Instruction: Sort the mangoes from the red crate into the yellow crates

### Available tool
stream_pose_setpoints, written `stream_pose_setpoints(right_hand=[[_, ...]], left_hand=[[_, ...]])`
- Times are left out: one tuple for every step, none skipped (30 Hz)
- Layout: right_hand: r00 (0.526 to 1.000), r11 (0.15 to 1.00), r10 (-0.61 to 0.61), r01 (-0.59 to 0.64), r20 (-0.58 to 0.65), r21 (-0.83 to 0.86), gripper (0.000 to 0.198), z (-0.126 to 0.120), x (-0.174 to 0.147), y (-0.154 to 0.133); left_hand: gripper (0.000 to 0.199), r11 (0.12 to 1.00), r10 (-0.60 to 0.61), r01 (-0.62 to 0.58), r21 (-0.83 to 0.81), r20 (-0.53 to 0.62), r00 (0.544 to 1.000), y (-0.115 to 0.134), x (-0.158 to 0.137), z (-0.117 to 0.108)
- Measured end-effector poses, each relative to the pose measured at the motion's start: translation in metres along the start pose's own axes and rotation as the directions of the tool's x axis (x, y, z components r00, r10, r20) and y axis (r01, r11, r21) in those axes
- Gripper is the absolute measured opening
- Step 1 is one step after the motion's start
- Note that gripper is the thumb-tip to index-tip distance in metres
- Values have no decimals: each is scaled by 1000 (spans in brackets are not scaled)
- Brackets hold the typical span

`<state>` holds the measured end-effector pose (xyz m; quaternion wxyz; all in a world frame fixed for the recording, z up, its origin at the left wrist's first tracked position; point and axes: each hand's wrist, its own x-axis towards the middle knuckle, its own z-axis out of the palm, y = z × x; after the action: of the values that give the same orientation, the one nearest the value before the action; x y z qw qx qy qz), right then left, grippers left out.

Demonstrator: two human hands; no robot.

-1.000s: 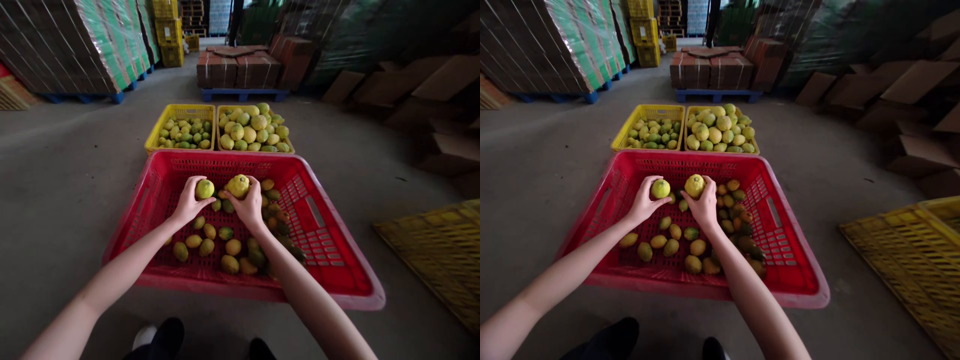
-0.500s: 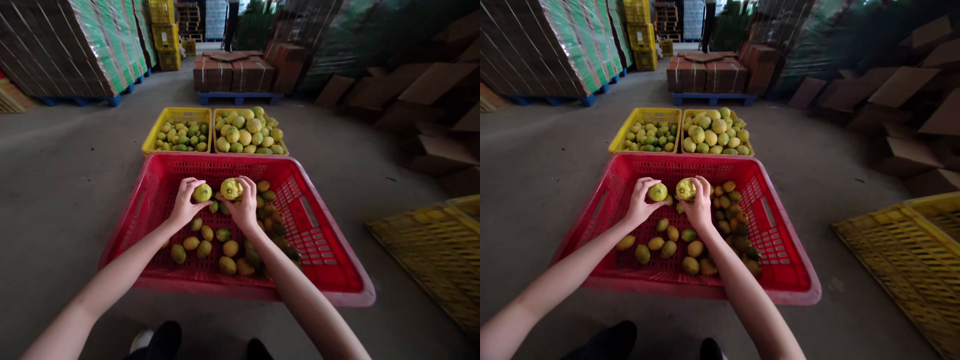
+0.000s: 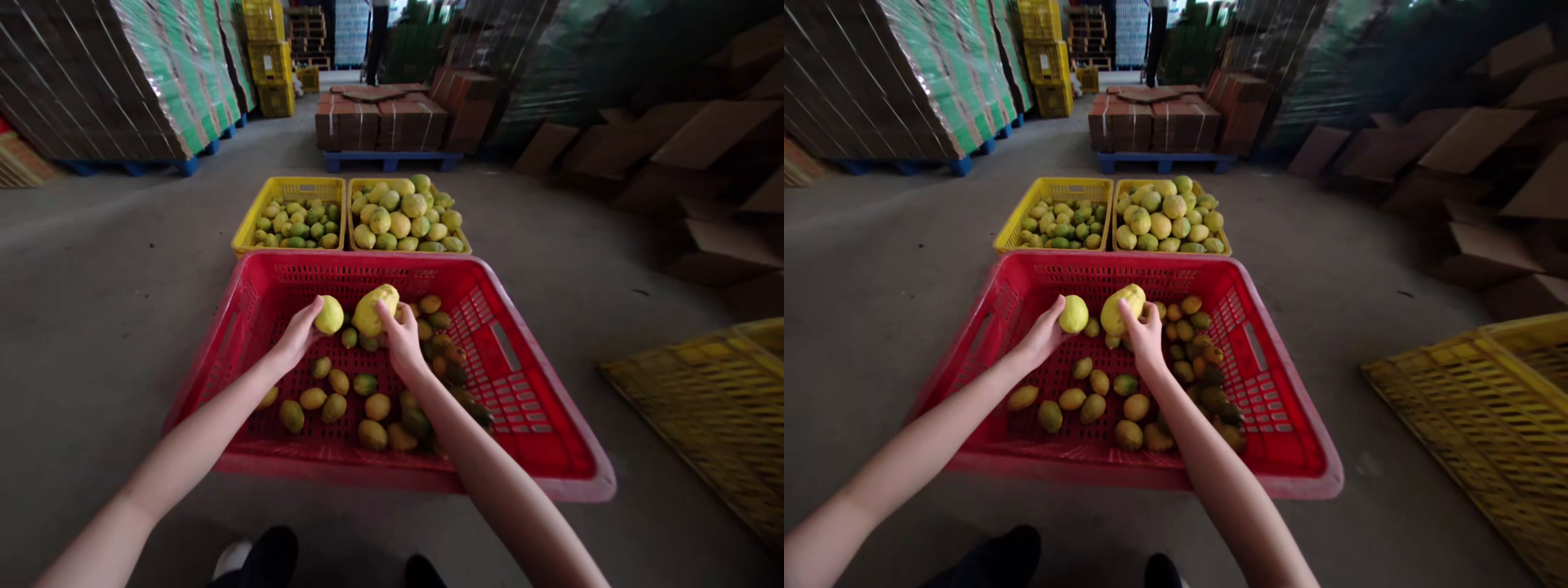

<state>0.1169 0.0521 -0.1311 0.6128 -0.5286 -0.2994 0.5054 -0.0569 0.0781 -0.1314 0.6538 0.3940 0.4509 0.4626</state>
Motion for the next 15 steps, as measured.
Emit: stream_pose_setpoints(right_hand=[[988,985,153,-154,24,73,43,1,0,-3],[955,948,291,-295,55,121,39,2,1,-6],[911,899,405,-413,83,147,38,3,1,-9],[865,850,491,-501,103,162,39,4,1,-11],[829,810,549,-560,112,177,40,5,1,-12],[802,779,586,-598,119,191,42,6,1,-13],[782,755,611,-623,127,202,43,6,0,-14],[768,739,627,-640,133,212,44,6,-1,-14],[759,727,637,-650,139,218,46,7,-1,-15],[754,721,641,-656,145,221,47,6,-2,-15],[753,719,642,-657,146,224,49,6,-2,-16],[754,720,640,-655,147,229,50,6,-2,-17],[755,719,639,-654,147,235,51,5,-1,-17],[756,719,638,-653,145,238,51,5,-1,-17],[757,721,637,-651,144,237,50,5,0,-17]], left_hand=[[51,983,-148,148,-109,12,989,2,1,1],[52,946,-267,266,-186,23,964,3,2,2],[54,906,-356,352,-234,27,934,5,2,3],[57,875,-415,407,-262,27,909,6,2,4],[59,852,-454,443,-279,29,891,7,2,4],[61,835,-480,468,-289,33,877,7,2,4],[61,822,-498,486,-298,39,866,7,2,3],[61,812,-511,499,-304,46,858,6,2,3],[61,804,-519,508,-307,52,853,5,2,3],[60,801,-523,513,-309,57,850,4,2,2],[60,799,-525,516,-308,59,849,3,2,2],[60,799,-526,517,-307,60,848,3,2,2],[60,799,-527,519,-305,62,847,2,2,2],[60,798,-530,523,-301,66,846,2,2,2],[59,797,-532,526,-295,68,844,2,2,2]])
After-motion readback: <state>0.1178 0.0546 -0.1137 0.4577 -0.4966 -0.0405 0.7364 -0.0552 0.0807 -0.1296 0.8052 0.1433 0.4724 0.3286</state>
